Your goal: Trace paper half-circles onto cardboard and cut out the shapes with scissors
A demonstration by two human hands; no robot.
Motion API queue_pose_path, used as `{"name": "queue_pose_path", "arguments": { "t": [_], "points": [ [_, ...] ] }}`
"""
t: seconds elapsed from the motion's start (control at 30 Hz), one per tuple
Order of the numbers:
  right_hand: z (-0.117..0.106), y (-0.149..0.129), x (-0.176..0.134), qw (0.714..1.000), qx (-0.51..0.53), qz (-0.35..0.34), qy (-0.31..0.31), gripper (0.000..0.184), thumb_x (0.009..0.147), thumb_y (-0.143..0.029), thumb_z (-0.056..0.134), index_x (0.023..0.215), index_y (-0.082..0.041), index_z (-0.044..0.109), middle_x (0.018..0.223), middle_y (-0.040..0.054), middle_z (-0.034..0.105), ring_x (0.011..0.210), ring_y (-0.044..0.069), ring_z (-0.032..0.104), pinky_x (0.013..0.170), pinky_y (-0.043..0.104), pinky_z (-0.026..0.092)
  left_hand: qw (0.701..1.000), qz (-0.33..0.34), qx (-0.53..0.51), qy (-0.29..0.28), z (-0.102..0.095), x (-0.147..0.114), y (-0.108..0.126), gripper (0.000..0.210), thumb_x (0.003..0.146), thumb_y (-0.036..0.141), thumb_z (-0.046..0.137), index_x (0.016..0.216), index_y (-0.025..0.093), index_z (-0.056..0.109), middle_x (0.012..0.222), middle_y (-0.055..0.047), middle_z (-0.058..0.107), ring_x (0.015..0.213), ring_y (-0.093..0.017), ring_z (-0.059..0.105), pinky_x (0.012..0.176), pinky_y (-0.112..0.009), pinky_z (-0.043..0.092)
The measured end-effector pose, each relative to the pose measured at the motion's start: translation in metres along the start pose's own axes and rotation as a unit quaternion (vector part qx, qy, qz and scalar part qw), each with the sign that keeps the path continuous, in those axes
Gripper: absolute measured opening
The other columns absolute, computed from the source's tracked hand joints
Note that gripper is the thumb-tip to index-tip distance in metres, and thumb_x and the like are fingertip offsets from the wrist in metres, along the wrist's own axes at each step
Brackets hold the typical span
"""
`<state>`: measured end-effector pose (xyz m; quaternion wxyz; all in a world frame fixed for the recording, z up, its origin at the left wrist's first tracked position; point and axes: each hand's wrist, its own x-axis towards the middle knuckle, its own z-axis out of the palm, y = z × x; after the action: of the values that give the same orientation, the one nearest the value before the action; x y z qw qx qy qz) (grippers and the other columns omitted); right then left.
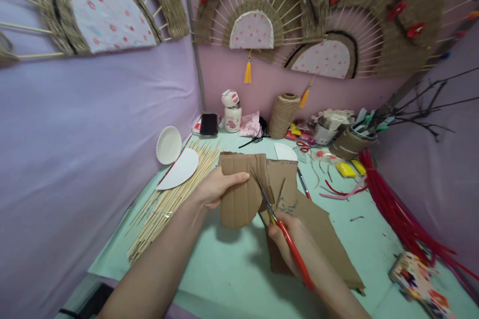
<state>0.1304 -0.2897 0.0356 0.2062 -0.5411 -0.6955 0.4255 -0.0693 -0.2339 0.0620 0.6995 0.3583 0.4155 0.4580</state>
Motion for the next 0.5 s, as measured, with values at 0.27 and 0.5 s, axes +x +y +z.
{"name": "queue_pose_path", "arguments": {
  "t": [0.27, 0.5],
  "points": [
    [0.008, 0.016, -0.001, 0.985, 0.147, -0.077, -0.049, 0.065, 0.074, -0.084, 0.024, 0.073, -0.021, 0.039, 0.061, -0.0032, 0.038, 0.05, 0.01, 0.034, 0.047, 0.023, 0.027, 0.999, -0.011, 0.041, -0.008, -0.001, -0.002, 0.002, 0.049, 0.056, 0.032, 0.083, 0.098, 0.015, 0.066, 0.096, -0.009, 0.071, 0.081, -0.021, 0.065, 0.077, -0.036, 0.05],
    [0.01, 0.017, 0.001, 0.955, 0.273, -0.052, -0.104, 0.071, 0.07, -0.087, 0.022, 0.081, -0.02, 0.044, 0.067, -0.003, 0.038, 0.053, 0.01, 0.033, 0.047, 0.023, 0.03, 1.0, -0.019, 0.017, 0.009, 0.002, -0.002, 0.0, 0.052, 0.053, 0.035, 0.084, 0.097, 0.014, 0.066, 0.092, -0.009, 0.071, 0.08, -0.021, 0.065, 0.075, -0.035, 0.05]
  ]
}}
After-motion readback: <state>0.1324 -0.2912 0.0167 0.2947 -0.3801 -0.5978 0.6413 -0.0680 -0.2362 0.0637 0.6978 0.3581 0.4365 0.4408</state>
